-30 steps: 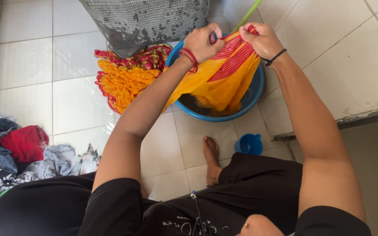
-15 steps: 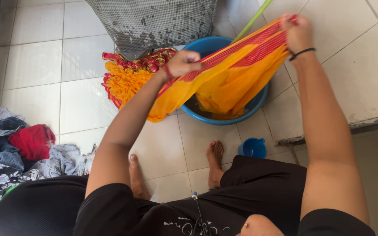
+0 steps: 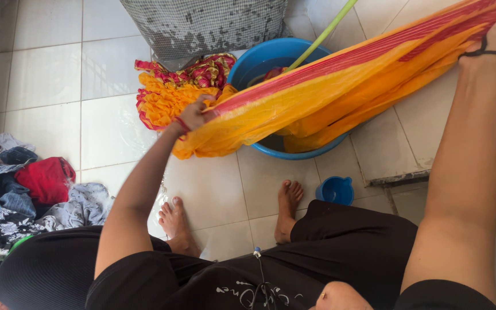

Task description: The person washes a yellow and red patterned cloth by hand, pouring water from a blue cup and rinsing it under a hose in a blue basin. They then pick up a red garment from a pile of clothes and place it on the floor.

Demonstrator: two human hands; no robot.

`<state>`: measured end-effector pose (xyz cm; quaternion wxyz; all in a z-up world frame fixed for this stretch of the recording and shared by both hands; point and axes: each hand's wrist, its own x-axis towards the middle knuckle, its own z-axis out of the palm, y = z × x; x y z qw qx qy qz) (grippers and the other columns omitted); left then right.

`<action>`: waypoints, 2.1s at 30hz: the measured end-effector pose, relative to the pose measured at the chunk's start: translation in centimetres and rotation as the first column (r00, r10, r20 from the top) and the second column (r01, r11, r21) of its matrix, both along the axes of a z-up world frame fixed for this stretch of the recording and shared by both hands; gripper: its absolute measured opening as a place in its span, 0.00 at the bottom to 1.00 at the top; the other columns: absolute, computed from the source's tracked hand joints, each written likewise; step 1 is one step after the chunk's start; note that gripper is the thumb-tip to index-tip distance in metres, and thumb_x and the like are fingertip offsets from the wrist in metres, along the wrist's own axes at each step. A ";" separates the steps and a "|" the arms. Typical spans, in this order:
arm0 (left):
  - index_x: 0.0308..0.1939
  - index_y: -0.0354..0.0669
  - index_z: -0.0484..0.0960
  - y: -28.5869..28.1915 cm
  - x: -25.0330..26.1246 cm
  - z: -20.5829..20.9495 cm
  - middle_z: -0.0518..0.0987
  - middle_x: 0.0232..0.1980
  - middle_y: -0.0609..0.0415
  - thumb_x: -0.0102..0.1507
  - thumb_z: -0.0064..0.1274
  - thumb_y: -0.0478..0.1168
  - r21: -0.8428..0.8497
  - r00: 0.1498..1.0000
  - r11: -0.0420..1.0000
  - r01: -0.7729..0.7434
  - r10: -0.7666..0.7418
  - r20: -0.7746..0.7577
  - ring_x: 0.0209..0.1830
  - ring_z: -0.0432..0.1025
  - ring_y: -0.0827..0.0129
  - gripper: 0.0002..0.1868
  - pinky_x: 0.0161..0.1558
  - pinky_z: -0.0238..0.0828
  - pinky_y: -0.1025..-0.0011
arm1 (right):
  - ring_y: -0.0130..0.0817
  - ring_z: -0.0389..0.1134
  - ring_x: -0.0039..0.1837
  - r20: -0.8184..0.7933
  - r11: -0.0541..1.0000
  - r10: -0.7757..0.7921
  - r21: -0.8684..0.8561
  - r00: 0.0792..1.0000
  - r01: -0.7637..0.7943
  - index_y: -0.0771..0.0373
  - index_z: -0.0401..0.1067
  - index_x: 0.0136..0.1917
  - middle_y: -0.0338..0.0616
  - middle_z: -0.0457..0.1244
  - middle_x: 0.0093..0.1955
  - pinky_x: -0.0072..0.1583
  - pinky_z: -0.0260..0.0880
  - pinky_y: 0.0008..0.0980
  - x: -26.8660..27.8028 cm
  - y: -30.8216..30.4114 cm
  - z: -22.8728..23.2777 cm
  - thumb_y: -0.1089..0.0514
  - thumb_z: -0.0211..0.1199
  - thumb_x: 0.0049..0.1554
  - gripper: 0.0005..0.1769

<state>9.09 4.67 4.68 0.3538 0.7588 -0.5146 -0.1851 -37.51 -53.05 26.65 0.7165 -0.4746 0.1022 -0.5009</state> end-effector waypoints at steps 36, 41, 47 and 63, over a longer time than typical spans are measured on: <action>0.75 0.48 0.65 -22.1 -8.8 3.3 0.77 0.62 0.37 0.75 0.40 0.44 0.216 0.821 0.928 -0.304 0.140 0.553 0.48 0.80 0.49 0.23 0.47 0.79 0.55 | 0.40 0.65 0.42 -0.663 0.737 -0.544 -0.671 0.514 -0.086 0.62 0.71 0.46 0.50 0.63 0.38 0.48 0.67 0.41 12.4 15.3 -13.4 0.42 0.59 0.71 0.21; 0.82 0.61 0.45 -20.7 -8.7 -5.9 0.53 0.78 0.30 0.70 0.39 0.44 0.352 0.633 0.846 -0.400 -0.022 0.774 0.59 0.70 0.40 0.37 0.54 0.73 0.54 | 0.61 0.69 0.47 -0.657 0.638 -0.657 -0.746 0.370 -0.191 0.58 0.73 0.44 0.58 0.68 0.42 0.47 0.68 0.53 16.2 16.4 -27.2 0.41 0.57 0.66 0.20; 0.84 0.60 0.31 -22.9 -10.7 -16.8 0.44 0.80 0.25 0.68 0.42 0.37 0.525 0.700 0.684 -0.507 -0.029 0.714 0.72 0.60 0.36 0.47 0.51 0.72 0.49 | 0.61 0.70 0.53 -0.848 0.741 -0.527 -0.425 -0.059 -0.520 0.49 0.71 0.60 0.58 0.69 0.49 0.53 0.70 0.56 19.5 24.0 -36.3 0.48 0.53 0.65 0.13; 0.80 0.47 0.48 -28.3 -10.5 -26.0 0.49 0.82 0.48 0.66 0.37 0.60 0.657 0.837 0.679 -0.328 -0.113 0.535 0.80 0.48 0.50 0.42 0.72 0.45 0.47 | 0.46 0.71 0.58 -0.941 0.854 -0.337 -0.294 -0.026 -0.429 0.53 0.74 0.61 0.50 0.69 0.59 0.59 0.72 0.44 25.6 23.1 -45.1 0.59 0.49 0.60 0.19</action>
